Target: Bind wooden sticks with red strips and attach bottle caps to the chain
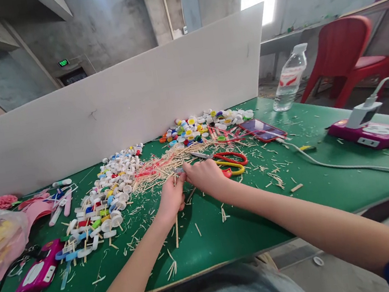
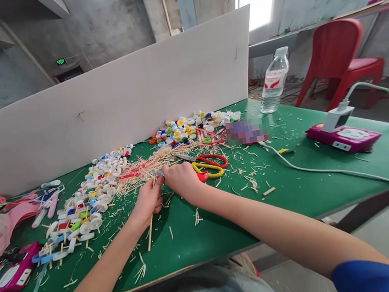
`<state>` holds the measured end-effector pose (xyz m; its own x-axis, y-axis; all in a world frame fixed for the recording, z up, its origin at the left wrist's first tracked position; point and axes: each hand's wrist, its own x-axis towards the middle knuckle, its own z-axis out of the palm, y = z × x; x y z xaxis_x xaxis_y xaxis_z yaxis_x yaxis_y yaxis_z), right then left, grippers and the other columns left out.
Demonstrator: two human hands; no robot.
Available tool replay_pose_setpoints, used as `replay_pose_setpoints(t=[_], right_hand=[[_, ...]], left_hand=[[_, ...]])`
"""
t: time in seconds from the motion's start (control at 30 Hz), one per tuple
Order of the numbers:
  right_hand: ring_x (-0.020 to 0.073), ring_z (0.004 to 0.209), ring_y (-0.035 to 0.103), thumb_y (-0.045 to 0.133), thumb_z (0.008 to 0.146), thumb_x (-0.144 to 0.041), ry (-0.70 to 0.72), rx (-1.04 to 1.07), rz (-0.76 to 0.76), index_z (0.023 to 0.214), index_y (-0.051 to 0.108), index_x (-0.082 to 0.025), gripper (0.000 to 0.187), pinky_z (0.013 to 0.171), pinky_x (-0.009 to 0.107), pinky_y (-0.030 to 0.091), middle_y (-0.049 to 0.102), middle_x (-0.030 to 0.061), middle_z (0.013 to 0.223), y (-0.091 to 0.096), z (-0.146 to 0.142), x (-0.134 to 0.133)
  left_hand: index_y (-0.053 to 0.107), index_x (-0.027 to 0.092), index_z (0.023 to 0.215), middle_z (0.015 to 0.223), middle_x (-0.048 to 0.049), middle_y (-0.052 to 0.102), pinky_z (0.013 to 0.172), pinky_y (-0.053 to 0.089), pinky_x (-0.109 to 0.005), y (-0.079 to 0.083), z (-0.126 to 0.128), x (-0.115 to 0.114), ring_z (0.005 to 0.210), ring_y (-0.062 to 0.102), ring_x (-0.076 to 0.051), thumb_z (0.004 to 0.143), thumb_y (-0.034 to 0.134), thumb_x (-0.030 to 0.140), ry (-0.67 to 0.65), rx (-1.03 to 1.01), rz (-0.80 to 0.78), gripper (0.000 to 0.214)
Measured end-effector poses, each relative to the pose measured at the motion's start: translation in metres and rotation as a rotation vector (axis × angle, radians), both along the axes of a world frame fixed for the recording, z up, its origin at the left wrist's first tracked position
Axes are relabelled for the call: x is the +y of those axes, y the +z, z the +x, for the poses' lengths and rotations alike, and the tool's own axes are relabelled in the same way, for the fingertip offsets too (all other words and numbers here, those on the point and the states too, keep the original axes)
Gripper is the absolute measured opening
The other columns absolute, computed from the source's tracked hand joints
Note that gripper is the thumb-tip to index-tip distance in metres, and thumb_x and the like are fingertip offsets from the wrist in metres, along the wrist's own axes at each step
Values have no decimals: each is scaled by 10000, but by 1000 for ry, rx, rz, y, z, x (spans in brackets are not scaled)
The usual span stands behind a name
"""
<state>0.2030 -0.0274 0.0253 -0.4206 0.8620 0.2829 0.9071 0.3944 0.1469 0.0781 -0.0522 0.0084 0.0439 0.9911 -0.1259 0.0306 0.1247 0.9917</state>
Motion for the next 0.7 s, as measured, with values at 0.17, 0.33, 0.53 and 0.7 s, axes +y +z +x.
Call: replay_pose_setpoints(t=[0.17,0.33,0.53,0.7], right_hand=[[235,715,670,312,951,-206,-81,5,24,1000,555,-127,261,538,263,371,677,156,787,-4,-6,-4],[218,717,663,284,973,-264,-145,-4,-8,1029,578,-138,325,577,270,375,672,159,847,7,10,6],[203,677,630,171,979,-484,-12,108,27,1016,553,-172,495,563,256,286,670,84,735,15,18,6],[161,613,592,188,980,-480,157,93,2,998,544,-188,461,530,256,196,679,46,736,11,16,3]], left_hand=[[329,224,712,458,129,208,300,121,-167,-1,-1,1,285,210,-29,765,576,587,31,68,22,442],[287,228,701,471,124,197,305,127,-166,5,-1,-3,307,192,-28,772,598,539,69,24,55,446],[289,226,690,461,129,129,333,47,-165,15,-4,-5,338,95,-25,740,627,531,-36,-234,-56,459],[254,219,638,440,125,109,323,41,-165,20,-8,-4,350,55,-27,751,583,551,-148,-355,-161,482]])
